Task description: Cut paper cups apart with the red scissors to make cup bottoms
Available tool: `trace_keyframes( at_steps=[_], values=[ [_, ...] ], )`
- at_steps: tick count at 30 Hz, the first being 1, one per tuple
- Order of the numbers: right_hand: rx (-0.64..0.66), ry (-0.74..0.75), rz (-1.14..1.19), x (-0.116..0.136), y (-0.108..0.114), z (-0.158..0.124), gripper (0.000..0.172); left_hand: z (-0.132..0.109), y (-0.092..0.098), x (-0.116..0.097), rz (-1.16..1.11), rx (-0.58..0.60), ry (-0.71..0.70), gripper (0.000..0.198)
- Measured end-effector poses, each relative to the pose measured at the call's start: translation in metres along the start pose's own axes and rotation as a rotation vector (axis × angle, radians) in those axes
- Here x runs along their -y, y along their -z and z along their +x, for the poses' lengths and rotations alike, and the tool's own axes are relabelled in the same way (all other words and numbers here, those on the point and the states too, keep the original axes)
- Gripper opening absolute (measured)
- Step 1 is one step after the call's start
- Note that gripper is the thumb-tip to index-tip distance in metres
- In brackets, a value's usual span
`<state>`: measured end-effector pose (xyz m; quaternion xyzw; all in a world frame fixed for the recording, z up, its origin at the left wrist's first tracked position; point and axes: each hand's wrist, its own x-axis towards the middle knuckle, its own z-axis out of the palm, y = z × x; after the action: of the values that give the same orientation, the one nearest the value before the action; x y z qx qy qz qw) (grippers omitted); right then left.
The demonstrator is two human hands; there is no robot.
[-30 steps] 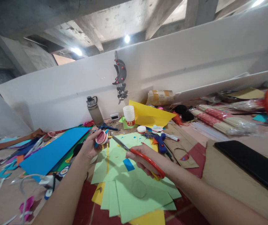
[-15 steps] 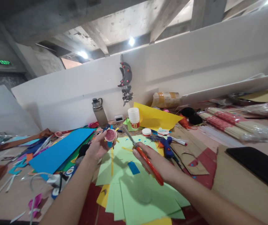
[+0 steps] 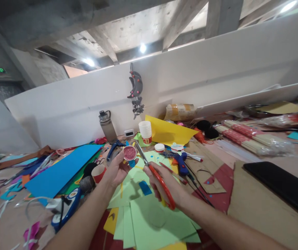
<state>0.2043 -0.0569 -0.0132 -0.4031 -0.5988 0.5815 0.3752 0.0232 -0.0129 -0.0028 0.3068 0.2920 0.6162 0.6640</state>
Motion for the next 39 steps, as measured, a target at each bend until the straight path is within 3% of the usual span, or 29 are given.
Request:
trace_keyframes(
  at_steps=[8, 21, 33, 39],
  values=[
    [-0.019, 0.021, -0.025, -0.006, 0.001, 0.000, 0.042, 0.000, -0.001, 0.005, -0.001, -0.049, 0.031, 0.017],
    [-0.003, 0.015, -0.055, -0.005, 0.005, 0.003, 0.042, 0.000, 0.001, 0.008, 0.020, -0.008, 0.024, 0.022],
    [-0.025, -0.025, -0.007, 0.000, 0.003, 0.000, 0.042, 0.000, 0.000, 0.009, 0.010, 0.006, 0.038, 0.021],
    [-0.069, -0.121, 0.069, 0.005, -0.002, -0.003, 0.043, 0.000, 0.001, 0.011, -0.016, 0.008, 0.036, 0.022]
  ],
)
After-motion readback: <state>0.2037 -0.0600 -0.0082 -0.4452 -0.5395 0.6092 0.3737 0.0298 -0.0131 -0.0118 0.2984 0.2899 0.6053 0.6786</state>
